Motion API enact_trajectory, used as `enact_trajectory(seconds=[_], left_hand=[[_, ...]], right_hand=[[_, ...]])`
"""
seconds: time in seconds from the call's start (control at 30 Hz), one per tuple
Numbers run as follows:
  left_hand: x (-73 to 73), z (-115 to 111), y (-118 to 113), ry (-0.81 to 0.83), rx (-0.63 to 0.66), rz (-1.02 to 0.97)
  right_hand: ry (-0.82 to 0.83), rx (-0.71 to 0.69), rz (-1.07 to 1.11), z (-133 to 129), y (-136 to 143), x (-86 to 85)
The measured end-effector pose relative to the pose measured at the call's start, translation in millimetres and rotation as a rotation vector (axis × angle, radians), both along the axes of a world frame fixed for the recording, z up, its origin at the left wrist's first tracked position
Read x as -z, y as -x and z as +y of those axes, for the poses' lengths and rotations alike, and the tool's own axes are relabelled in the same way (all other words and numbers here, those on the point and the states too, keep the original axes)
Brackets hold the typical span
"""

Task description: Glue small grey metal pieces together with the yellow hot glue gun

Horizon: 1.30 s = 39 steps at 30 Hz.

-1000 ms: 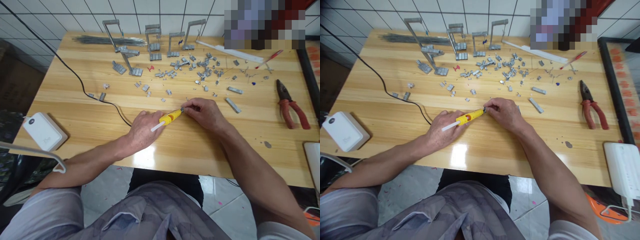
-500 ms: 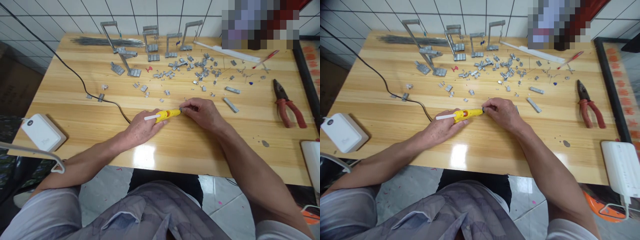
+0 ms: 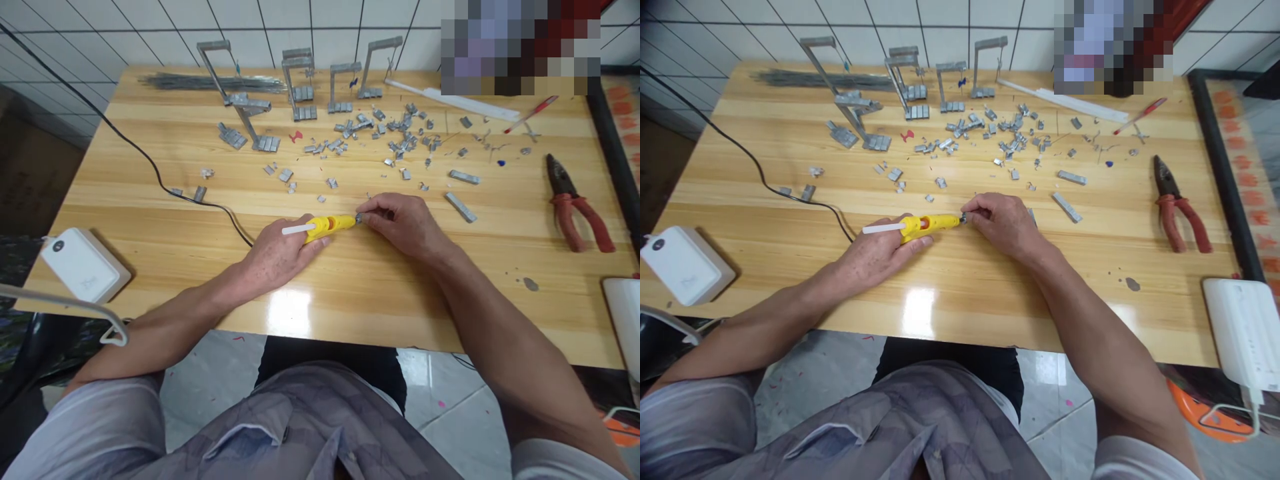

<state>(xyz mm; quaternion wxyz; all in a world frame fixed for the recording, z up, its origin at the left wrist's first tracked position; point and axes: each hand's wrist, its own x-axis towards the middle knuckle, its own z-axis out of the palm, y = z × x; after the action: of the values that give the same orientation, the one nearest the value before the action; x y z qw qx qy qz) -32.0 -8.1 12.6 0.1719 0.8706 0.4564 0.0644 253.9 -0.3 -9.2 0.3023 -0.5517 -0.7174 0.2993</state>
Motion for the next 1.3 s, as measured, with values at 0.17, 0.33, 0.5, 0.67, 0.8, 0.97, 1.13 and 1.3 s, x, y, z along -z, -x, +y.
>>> enact_trajectory(seconds=[0.17, 0.33, 0.5, 0.67, 0.8, 0.97, 1.13, 1.3], left_hand=[[2.8, -1, -3, -0.036, 0.016, 0.017], [4.8, 1, -4, 0.008, 0.056, -0.032], [-1.8, 2, -2, 0.103, 0.040, -0.085], [-10.9, 5, 0, 0.194, -0.020, -0.106], [-10.7, 8, 2, 0.237, -0.020, -0.118], [-8.1, 8, -2, 0.218, -0.055, -0.100], [-8.6, 7, -3, 0.203, -0.035, -0.099], [-8.0, 7, -2, 0.173, -0.015, -0.095]], right_hand=[[0.004, 0.007, -0.010, 0, -1, 0.3], [0.003, -0.002, 0.003, -1, -1, 0.1], [-0.001, -0.003, -0.007, 0, -1, 0.5], [0.010, 0.006, -0.009, 0, 0, -0.3], [0.013, 0.007, -0.012, 0, 0, -0.7], [0.008, 0.008, -0.010, 0, -1, 0.7], [0.011, 0.002, -0.006, 0, -1, 0.6], [0.016, 0.001, -0.006, 0, 0, -0.8]])
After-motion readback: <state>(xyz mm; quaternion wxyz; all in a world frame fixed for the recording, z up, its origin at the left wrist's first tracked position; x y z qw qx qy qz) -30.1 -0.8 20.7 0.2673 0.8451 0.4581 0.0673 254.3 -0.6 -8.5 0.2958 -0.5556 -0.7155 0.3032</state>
